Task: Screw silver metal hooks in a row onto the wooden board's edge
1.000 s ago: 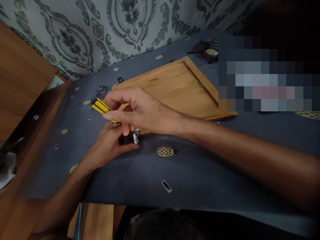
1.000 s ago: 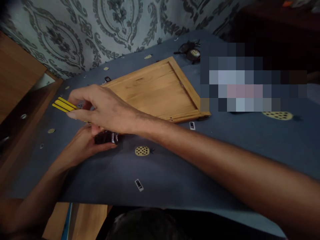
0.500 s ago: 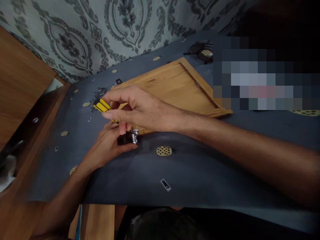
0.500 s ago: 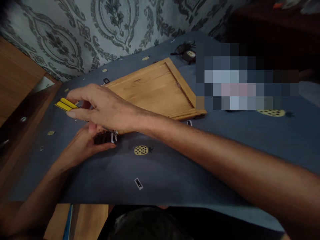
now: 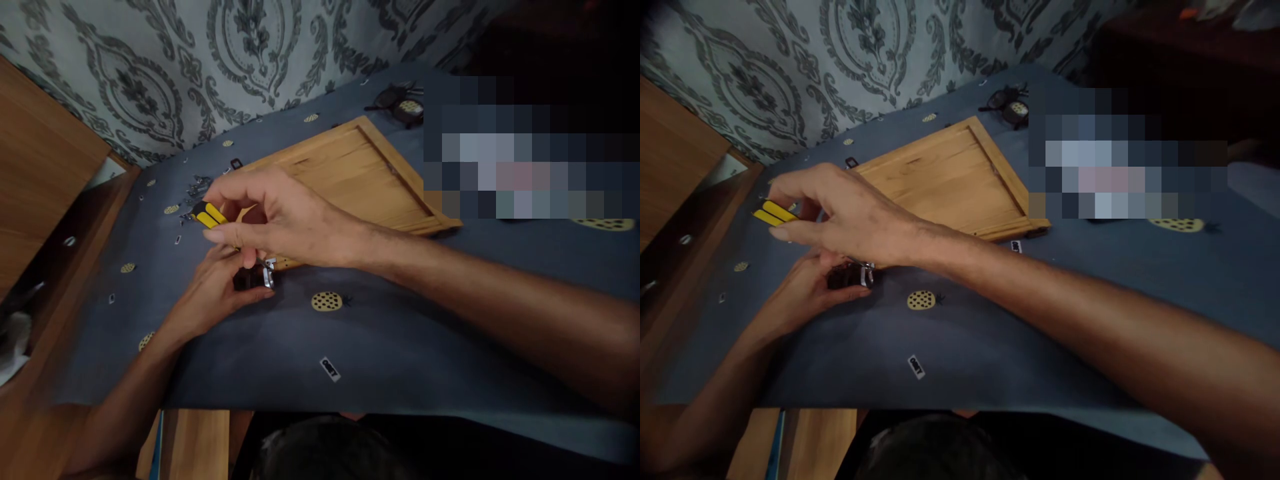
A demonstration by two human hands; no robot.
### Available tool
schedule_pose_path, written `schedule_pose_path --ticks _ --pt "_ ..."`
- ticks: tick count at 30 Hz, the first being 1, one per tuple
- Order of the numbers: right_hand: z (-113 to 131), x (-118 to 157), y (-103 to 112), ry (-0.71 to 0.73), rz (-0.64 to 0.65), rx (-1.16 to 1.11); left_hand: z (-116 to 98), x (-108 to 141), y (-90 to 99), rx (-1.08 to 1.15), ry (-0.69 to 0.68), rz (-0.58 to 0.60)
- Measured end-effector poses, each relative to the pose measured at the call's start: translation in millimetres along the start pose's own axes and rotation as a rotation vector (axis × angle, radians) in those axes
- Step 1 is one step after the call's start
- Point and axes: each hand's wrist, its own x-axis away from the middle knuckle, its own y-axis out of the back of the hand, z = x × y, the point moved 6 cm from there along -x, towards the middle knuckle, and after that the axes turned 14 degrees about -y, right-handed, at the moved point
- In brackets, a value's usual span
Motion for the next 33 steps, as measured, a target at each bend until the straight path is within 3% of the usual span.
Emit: schedule_pose_path --ticks 5,9,23,33 --pt "9.8 4.7 6.2 0.113 -0.104 -0.023 -5.3 -2.4 4.3 0.032 -0.020 0.002" --pt "8.2 4.1 9.8 0.075 -0.166 0.050 -4.7 -2.4 4.7 0.012 -0.007 0.017" --pt "2.2 3.6 12.8 0.047 -0.229 0.144 -3.1 -2.0 4.0 0.030 -0.014 0.002" --pt "-3.2 3.9 10.4 -0.021 -0.203 0.137 -1.5 -0.1 1.5 -0.006 -0.052 -0.032"
